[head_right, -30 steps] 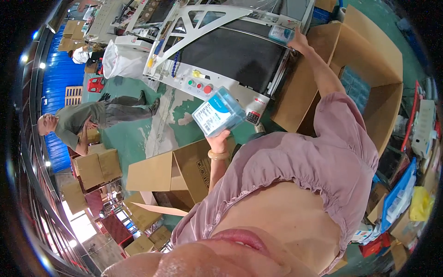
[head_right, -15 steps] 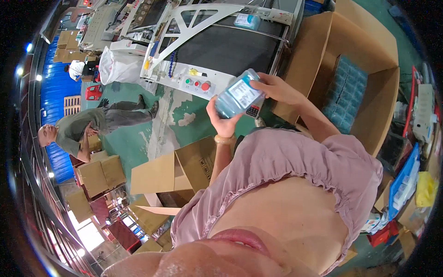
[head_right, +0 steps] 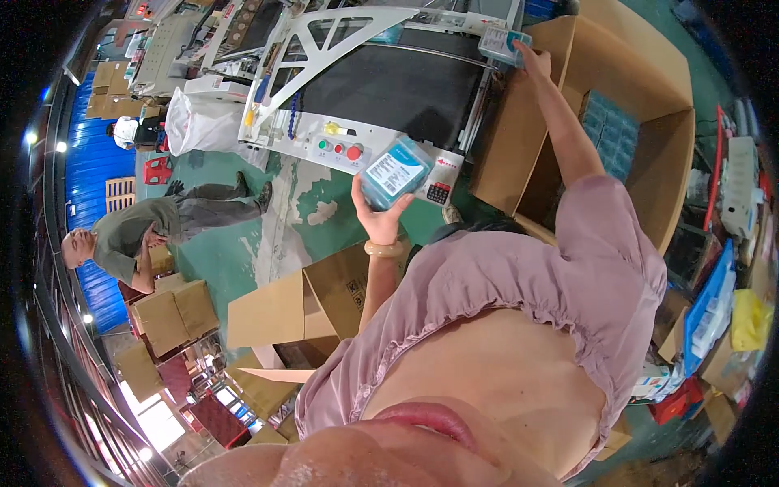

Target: Packaging individual product boxes into larger shipping cartons at a factory station.

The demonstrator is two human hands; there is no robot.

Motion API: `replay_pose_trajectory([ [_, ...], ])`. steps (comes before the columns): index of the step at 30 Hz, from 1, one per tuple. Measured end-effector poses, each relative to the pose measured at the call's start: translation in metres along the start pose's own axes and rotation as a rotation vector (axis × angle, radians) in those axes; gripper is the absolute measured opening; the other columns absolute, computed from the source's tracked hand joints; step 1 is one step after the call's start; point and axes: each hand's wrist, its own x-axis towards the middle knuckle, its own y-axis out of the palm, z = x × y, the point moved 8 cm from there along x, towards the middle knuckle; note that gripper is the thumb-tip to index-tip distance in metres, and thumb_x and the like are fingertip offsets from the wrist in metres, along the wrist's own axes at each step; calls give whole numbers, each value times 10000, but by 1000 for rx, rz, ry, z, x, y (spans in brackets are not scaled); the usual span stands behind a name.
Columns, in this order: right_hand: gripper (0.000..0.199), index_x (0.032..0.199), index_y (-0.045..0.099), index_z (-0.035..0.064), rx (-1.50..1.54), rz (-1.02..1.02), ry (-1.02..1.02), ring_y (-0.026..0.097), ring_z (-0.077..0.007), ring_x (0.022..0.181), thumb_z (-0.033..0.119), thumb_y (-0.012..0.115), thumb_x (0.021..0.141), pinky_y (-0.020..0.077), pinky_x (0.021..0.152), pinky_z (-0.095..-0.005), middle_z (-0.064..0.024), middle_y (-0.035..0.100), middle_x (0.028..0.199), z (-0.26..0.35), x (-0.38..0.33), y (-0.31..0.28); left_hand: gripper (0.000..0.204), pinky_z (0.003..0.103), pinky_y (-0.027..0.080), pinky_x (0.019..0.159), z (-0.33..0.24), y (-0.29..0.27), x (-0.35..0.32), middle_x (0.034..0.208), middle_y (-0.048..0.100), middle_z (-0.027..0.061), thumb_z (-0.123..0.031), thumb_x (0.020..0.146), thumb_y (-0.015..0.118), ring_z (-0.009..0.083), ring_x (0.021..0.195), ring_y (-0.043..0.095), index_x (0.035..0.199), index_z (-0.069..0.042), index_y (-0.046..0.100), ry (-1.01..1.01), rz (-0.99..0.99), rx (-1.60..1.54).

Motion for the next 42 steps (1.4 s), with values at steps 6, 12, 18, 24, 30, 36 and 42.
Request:
replay_pose_trajectory([
  [6,548,798,602,7,-111,-166,55,499,-147,504,476,751,558,368,438,-274,-52,540,628,-30,56,26,918,333,382,921,-5,-17,-11,1215,424,113,-17,548,804,201,1084,441,1301,-7,280,-118,-47,-135],
  [12,677,837,614,-44,-288,-353,-2,605,-265,741,539,747,520,457,622,-375,-169,623,810,-21,48,51,890,326,384,914,-7,-36,-21,1185,430,101,0,541,798,193,1065,448,1277,-14,299,-155,-165,-96],
  [18,714,980,583,-26,-337,-147,44,596,-292,859,538,725,565,456,737,-381,-179,621,924,-8,36,71,900,326,383,914,-7,-32,-17,1187,425,101,-14,532,807,194,1067,446,1278,-16,304,-155,-155,-88],
  [24,348,826,638,41,-124,169,-499,582,-194,670,382,632,762,455,604,-325,-57,614,758,17,-31,80,907,322,380,911,4,-7,-7,1165,428,82,-57,520,826,187,1070,437,1271,-17,320,-125,-71,-116],
  [30,321,1079,539,57,120,1011,104,556,-110,795,289,513,859,449,671,-267,-19,595,917,-14,-255,107,890,338,382,901,8,-8,-1,1125,452,93,-137,499,843,215,1048,454,1244,-20,369,-51,-67,57],
  [36,354,1091,547,60,178,951,99,531,-105,843,327,471,871,413,728,-273,-22,588,948,-7,-295,81,935,345,381,910,-18,33,12,1157,455,122,-211,486,847,238,1069,450,1255,3,360,62,180,301],
  [42,292,1113,502,61,193,813,-21,530,-115,830,153,516,836,419,692,-244,-18,565,949,-19,-294,84,941,371,356,943,0,30,-8,1200,446,142,-274,484,837,291,1116,439,1270,-50,370,-69,262,349],
])
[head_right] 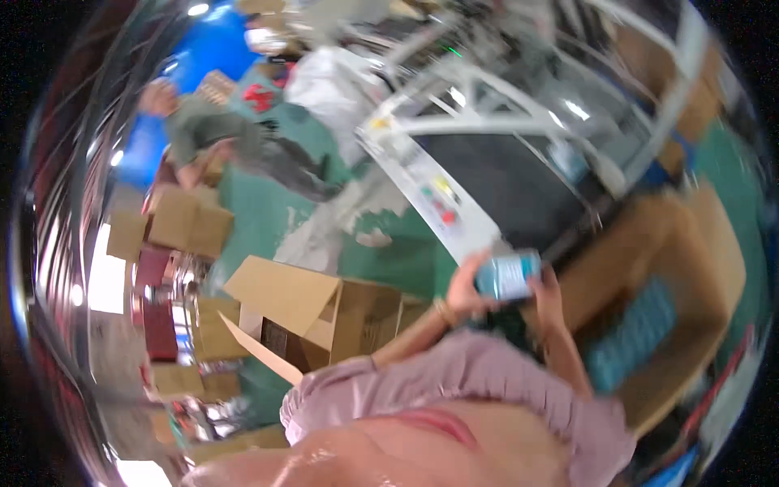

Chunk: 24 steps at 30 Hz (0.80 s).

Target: Packaging individual product boxes into larger shipping cartons at a factory station.

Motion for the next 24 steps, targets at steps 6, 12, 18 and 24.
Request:
replay_pose_trajectory([
  [6,406,1167,414,70,183,11,277,535,-160,878,159,559,798,428,720,-287,-49,544,981,-32,-7,11,960,354,361,937,10,-13,-19,1181,460,130,-262,491,833,257,1110,447,1302,-94,346,-105,-103,-126],
  [12,440,1165,411,82,50,56,263,510,-138,882,211,590,784,409,702,-267,-37,528,1012,-12,10,30,954,338,369,927,43,-35,-29,1137,483,110,-250,502,829,236,1075,467,1308,-101,340,-224,-196,-162],
  [18,454,1164,419,86,-1,-44,272,489,-120,863,240,604,778,384,679,-252,-27,518,1030,-16,17,18,949,329,375,920,50,-37,-37,1117,485,105,-238,508,827,223,1047,479,1309,-93,338,-254,-254,-210],
  [24,454,1163,430,85,-15,-47,247,489,-130,877,247,606,776,390,683,-264,-23,521,1034,-20,9,15,940,331,374,925,43,-33,-39,1125,480,114,-235,514,824,225,1060,474,1308,-94,340,-222,-232,-211],
])
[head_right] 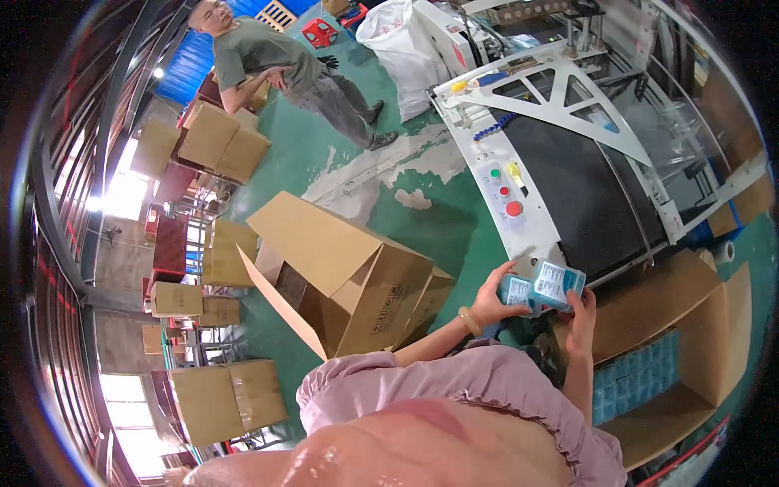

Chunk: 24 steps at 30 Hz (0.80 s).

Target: Packaging individual product boxes into larger shipping cartons at a factory station.

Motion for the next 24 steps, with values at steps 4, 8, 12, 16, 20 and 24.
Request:
replay_pose_trajectory([
  [4,444,1147,455,67,16,-54,-54,492,-138,889,253,603,771,406,686,-294,-34,532,1020,-5,1,-21,937,340,373,932,3,7,-1,1133,477,127,-237,503,819,253,1072,472,1296,-82,345,-34,53,-9],
  [8,345,1059,528,76,-15,-176,-244,519,-120,806,298,561,796,430,646,-274,-15,551,943,14,28,-83,896,324,371,928,11,18,5,1150,465,116,-218,534,820,216,1076,464,1277,-39,353,56,53,50],
  [12,365,1013,523,109,-1,-561,-347,500,-117,821,359,614,763,419,650,-260,-8,529,913,70,66,-160,820,310,417,869,12,14,6,1131,459,95,-110,579,794,189,1022,479,1267,-28,354,51,84,-80],
  [16,613,1071,492,33,-205,-991,-448,549,-148,827,410,724,648,456,628,-279,-80,550,992,95,116,-285,785,305,446,828,3,38,-6,1111,455,82,-29,593,769,182,986,497,1261,-36,358,3,211,-239],
  [20,620,1044,502,13,-207,-969,-281,563,-168,799,422,728,637,461,595,-283,-105,574,928,96,148,-290,775,293,459,811,23,29,-8,1115,455,83,10,592,756,174,970,507,1258,-47,363,12,206,-69],
  [24,612,998,529,-3,-208,-960,-124,573,-192,809,443,727,628,466,606,-288,-120,588,896,83,177,-280,771,289,464,806,15,25,-20,1116,457,86,30,594,746,170,968,510,1259,-56,365,-11,181,-68],
])
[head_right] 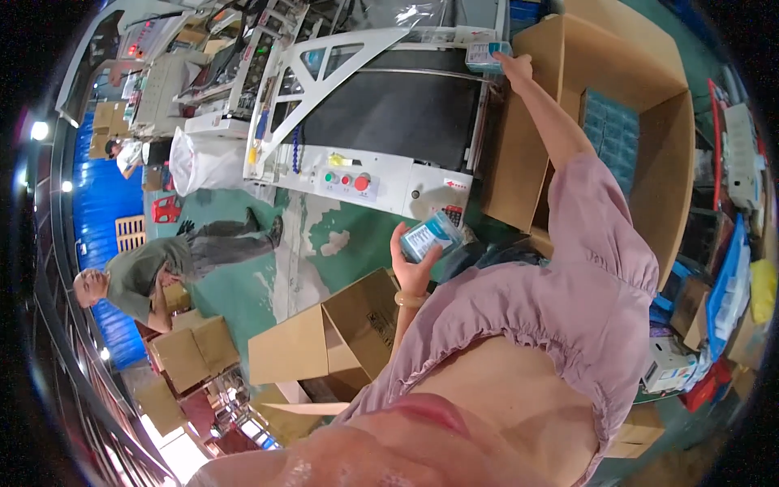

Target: Packaging individual product boxes into larger shipping cartons at a factory station.

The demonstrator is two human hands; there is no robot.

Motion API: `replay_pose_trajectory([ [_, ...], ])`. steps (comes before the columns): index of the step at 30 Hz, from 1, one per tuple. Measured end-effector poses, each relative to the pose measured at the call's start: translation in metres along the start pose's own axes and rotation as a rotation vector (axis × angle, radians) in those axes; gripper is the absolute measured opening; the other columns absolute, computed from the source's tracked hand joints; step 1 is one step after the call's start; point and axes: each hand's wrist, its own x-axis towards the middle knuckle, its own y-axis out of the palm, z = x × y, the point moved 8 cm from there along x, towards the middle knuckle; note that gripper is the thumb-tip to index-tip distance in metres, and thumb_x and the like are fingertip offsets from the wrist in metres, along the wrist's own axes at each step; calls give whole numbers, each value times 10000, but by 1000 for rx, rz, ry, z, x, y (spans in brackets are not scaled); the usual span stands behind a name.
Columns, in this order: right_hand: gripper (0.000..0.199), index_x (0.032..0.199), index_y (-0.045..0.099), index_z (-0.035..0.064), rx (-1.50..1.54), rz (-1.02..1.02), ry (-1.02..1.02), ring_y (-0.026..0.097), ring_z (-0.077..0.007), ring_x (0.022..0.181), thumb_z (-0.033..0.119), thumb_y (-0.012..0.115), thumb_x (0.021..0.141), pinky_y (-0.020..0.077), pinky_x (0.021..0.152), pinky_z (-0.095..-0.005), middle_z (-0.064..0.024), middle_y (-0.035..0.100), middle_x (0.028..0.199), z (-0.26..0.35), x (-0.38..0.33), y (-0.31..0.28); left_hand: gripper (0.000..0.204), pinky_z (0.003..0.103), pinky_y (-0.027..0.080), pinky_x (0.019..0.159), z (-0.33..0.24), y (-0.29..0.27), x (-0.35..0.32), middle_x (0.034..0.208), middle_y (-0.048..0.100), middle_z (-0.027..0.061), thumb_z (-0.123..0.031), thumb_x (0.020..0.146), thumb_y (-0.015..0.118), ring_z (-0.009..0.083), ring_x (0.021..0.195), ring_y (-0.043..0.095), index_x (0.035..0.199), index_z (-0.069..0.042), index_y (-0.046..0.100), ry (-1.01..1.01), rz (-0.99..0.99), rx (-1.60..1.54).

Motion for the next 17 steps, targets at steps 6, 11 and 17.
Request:
replay_pose_trajectory([
  [6,599,966,550,-33,-194,247,-23,590,-222,866,463,688,661,461,716,-281,-138,607,912,21,-9,49,767,300,457,825,-19,4,4,1122,452,90,11,605,745,176,976,508,1263,-58,358,-24,1,-77],
  [11,392,993,555,-20,-50,155,-572,592,-217,881,310,611,788,449,757,-273,-119,614,918,52,-95,44,771,309,453,833,-11,6,5,1138,443,97,-12,611,750,185,982,507,1268,-59,349,5,22,-62],
  [17,314,983,583,52,356,795,-316,563,-109,824,297,627,792,456,703,-244,-49,605,917,-24,-240,31,789,317,423,872,-24,22,21,1143,438,107,-43,620,757,194,1014,486,1283,-65,332,124,63,-28],
])
